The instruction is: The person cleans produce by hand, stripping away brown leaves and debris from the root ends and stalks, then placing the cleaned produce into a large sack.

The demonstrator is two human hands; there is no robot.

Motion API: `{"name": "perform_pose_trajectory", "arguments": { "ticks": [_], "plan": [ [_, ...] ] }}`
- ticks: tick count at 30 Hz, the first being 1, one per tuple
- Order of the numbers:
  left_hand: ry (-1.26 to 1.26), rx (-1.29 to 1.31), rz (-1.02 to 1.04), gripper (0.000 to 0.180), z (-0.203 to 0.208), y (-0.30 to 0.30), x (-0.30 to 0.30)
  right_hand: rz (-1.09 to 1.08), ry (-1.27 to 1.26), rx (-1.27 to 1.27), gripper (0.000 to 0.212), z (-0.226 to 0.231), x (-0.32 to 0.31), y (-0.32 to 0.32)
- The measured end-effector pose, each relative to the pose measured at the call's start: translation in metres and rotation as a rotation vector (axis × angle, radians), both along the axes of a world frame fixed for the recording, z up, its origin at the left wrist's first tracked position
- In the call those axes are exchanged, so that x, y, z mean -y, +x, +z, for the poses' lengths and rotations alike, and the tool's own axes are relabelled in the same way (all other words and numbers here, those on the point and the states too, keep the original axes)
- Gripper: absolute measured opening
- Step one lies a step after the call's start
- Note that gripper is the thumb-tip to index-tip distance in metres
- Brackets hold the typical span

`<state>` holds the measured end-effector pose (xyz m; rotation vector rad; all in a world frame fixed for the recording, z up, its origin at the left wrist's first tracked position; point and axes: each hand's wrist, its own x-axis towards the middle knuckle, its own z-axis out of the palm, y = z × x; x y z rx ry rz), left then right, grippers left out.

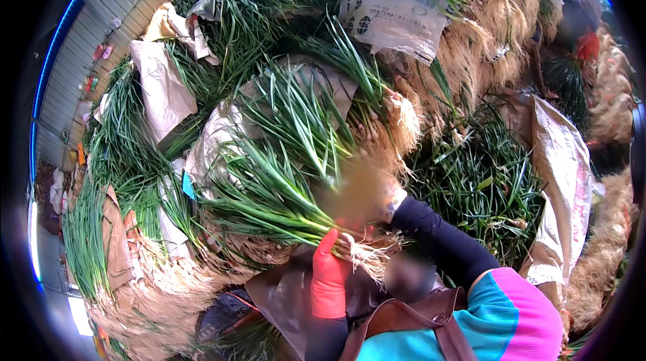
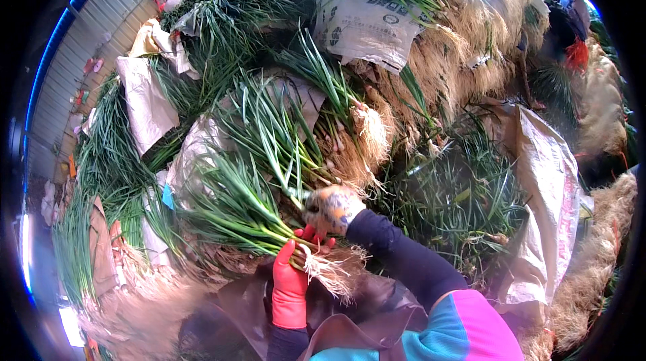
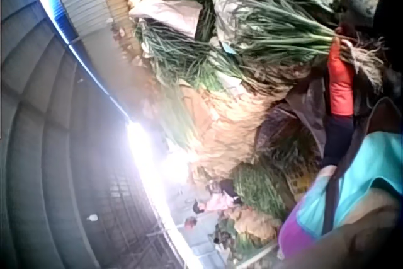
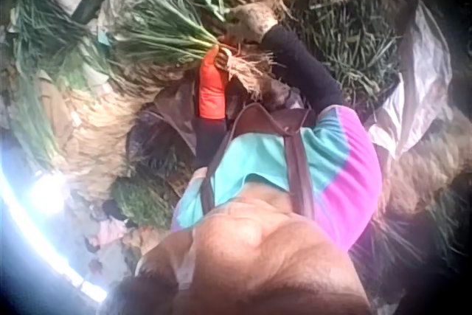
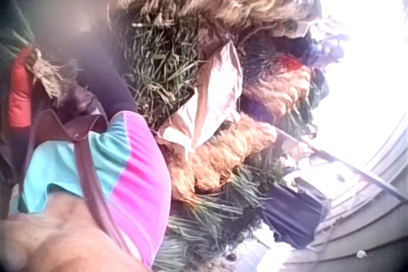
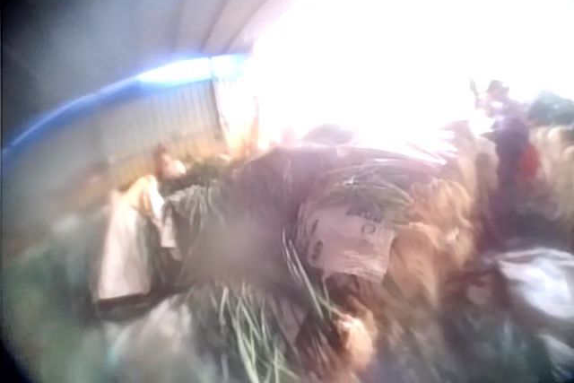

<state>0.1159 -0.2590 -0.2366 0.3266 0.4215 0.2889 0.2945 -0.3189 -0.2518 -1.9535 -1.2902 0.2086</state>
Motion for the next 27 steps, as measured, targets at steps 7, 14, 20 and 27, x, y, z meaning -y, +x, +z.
{"name": "perform_pose_trajectory", "arguments": {
  "ticks": [7, 14, 20, 27],
  "plan": [
    [0.167, -0.206, -0.079, 0.027, -0.005, 0.002, 0.004, 0.015, -0.137, -0.842, 0.054, -0.026, -0.015, -0.014],
    [0.159, -0.045, 0.09, 0.026, 0.014, -0.02, 0.003, -0.277, -0.152, -0.097, 0.031, -0.079, 0.01, 0.006],
    [0.047, 0.609, 0.194, 0.049, 0.051, -0.044, -0.026, 0.247, -0.419, 0.101, 0.018, -0.049, 0.07, 0.01],
    [-0.101, 0.358, 0.124, 0.06, 0.014, -0.008, -0.001, -0.172, -0.16, 0.315, 0.015, -0.065, -0.014, 0.042]
  ]
}}
